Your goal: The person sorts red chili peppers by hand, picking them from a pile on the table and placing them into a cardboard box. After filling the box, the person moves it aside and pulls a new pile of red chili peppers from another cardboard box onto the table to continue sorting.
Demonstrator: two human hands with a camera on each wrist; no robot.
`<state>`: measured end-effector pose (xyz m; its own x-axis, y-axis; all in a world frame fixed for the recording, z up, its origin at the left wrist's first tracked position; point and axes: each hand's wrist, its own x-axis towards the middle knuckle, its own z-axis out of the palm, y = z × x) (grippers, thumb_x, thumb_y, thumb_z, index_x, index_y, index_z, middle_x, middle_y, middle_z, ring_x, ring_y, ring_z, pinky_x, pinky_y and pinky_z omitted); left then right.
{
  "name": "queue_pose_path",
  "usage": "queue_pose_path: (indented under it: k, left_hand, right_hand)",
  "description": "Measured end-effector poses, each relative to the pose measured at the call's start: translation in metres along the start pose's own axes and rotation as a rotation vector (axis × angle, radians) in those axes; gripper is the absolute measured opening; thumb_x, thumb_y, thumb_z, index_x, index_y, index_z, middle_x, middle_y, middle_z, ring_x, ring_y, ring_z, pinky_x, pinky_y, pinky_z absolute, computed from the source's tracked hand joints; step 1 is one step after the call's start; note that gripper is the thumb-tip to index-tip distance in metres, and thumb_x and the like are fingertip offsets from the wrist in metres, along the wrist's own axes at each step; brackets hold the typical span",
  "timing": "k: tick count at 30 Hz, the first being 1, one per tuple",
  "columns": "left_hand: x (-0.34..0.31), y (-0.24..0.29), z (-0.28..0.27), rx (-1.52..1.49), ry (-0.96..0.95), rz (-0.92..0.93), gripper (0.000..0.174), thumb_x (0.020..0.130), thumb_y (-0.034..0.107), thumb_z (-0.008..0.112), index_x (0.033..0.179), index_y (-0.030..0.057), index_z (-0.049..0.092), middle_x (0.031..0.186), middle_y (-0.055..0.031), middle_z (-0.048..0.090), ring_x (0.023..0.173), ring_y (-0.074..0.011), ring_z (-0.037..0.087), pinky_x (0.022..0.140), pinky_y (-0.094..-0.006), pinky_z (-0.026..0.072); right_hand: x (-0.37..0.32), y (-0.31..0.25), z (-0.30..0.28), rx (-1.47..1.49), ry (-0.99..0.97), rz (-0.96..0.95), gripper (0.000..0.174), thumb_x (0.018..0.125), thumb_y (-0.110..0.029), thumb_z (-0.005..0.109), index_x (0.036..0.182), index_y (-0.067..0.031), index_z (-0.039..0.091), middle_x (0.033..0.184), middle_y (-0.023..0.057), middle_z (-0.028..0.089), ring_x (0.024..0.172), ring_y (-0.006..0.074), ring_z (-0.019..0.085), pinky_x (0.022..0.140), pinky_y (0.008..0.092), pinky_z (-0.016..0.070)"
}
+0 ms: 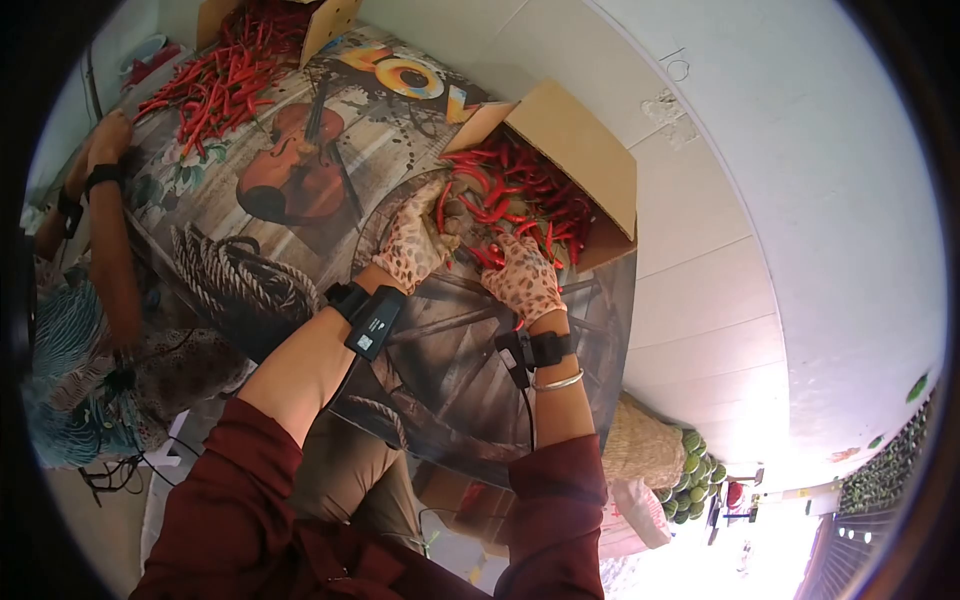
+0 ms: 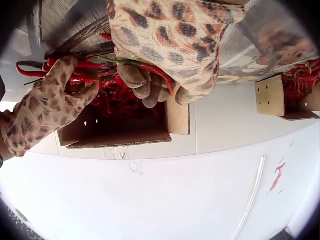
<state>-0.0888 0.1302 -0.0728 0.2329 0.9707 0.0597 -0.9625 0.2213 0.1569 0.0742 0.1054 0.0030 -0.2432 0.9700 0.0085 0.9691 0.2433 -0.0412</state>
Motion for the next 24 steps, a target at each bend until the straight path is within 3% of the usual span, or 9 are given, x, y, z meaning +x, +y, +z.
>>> queue_pose_path:
  k: [4,6,9,12,16,18,21,22,24]
  left_hand:
    - [0.001,-0.003,0.001,-0.003,0.032,0.016,0.025,0.089,0.030,0.057,0.101,0.0080,0.058,0.079,-0.0004,0.057,0.060,-0.0069,0.053,0.047,-0.0195,0.0421]
    - [0.000,-0.002,0.002,0.010,-0.007,-0.029,0.025,0.088,0.029,0.058,0.102,0.0074,0.057,0.081,-0.0028,0.058,0.061,-0.0080,0.053,0.049,-0.0200,0.0427]
    - [-0.003,-0.005,0.007,0.047,0.036,-0.042,0.025,0.091,0.026,0.054,0.106,0.0059,0.059,0.081,-0.0032,0.060,0.065,-0.0134,0.056,0.055,-0.0232,0.0463]
    - [-0.001,-0.008,0.006,0.019,-0.032,-0.054,0.025,0.092,0.025,0.053,0.105,0.0043,0.058,0.087,-0.0048,0.061,0.071,-0.0149,0.057,0.060,-0.0255,0.0484]
    - [0.007,-0.011,-0.001,0.038,-0.034,-0.062,0.024,0.092,0.025,0.053,0.103,0.0041,0.058,0.091,-0.0058,0.061,0.074,-0.0165,0.059,0.063,-0.0280,0.0499]
    - [0.008,-0.008,-0.004,-0.028,-0.132,-0.143,0.024,0.092,0.025,0.052,0.103,0.0041,0.057,0.091,-0.0059,0.061,0.076,-0.0173,0.059,0.065,-0.0298,0.0508]
    - [-0.008,-0.006,0.006,0.036,-0.018,-0.086,0.025,0.092,0.026,0.052,0.103,0.0036,0.057,0.089,-0.0059,0.060,0.077,-0.0172,0.059,0.067,-0.0292,0.0510]
    - [-0.004,-0.008,0.002,0.024,-0.095,-0.101,0.025,0.092,0.027,0.052,0.103,0.0039,0.057,0.087,-0.0058,0.061,0.077,-0.0172,0.060,0.070,-0.0289,0.0513]
    - [0.001,-0.009,0.002,0.038,-0.069,-0.077,0.025,0.092,0.026,0.052,0.103,0.0041,0.057,0.087,-0.0058,0.061,0.077,-0.0173,0.060,0.070,-0.0288,0.0517]
  right_hand:
    - [-0.010,0.003,-0.001,0.018,-0.060,0.043,0.053,0.071,-0.025,0.065,0.120,-0.0067,0.053,0.121,0.0174,0.053,0.110,0.0322,0.054,0.092,0.0396,0.0434]
    - [-0.013,0.005,0.005,0.039,0.047,-0.005,0.050,0.071,-0.024,0.064,0.117,-0.0061,0.054,0.115,0.0161,0.057,0.105,0.0313,0.056,0.089,0.0391,0.0448]
    - [-0.014,0.008,0.008,0.037,0.078,-0.046,0.049,0.071,-0.023,0.064,0.115,-0.0058,0.055,0.112,0.0151,0.059,0.103,0.0310,0.057,0.088,0.0381,0.0453]
    - [-0.014,0.006,0.005,0.118,0.044,0.027,0.048,0.070,-0.023,0.065,0.114,-0.0060,0.056,0.110,0.0148,0.060,0.102,0.0310,0.058,0.088,0.0379,0.0456]
    - [-0.016,0.015,0.009,0.157,0.097,-0.021,0.051,0.070,-0.022,0.064,0.117,-0.0064,0.054,0.106,0.0164,0.062,0.099,0.0316,0.060,0.086,0.0364,0.0464]
    - [-0.015,0.015,0.010,0.019,0.110,-0.070,0.051,0.071,-0.021,0.063,0.117,-0.0040,0.052,0.104,0.0187,0.062,0.098,0.0329,0.059,0.085,0.0382,0.0466]
    - [-0.018,0.000,0.014,-0.125,0.211,-0.088,0.049,0.072,-0.020,0.062,0.115,-0.0009,0.051,0.102,0.0215,0.061,0.098,0.0353,0.059,0.084,0.0400,0.0465]
    - [-0.017,-0.008,0.004,0.019,0.043,0.038,0.049,0.072,-0.019,0.060,0.115,0.0011,0.049,0.102,0.0232,0.060,0.097,0.0375,0.058,0.085,0.0409,0.0461]
    - [-0.015,-0.002,0.017,-0.025,0.141,0.027,0.052,0.072,-0.018,0.062,0.118,0.0006,0.048,0.099,0.0220,0.061,0.094,0.0366,0.059,0.083,0.0411,0.0466]
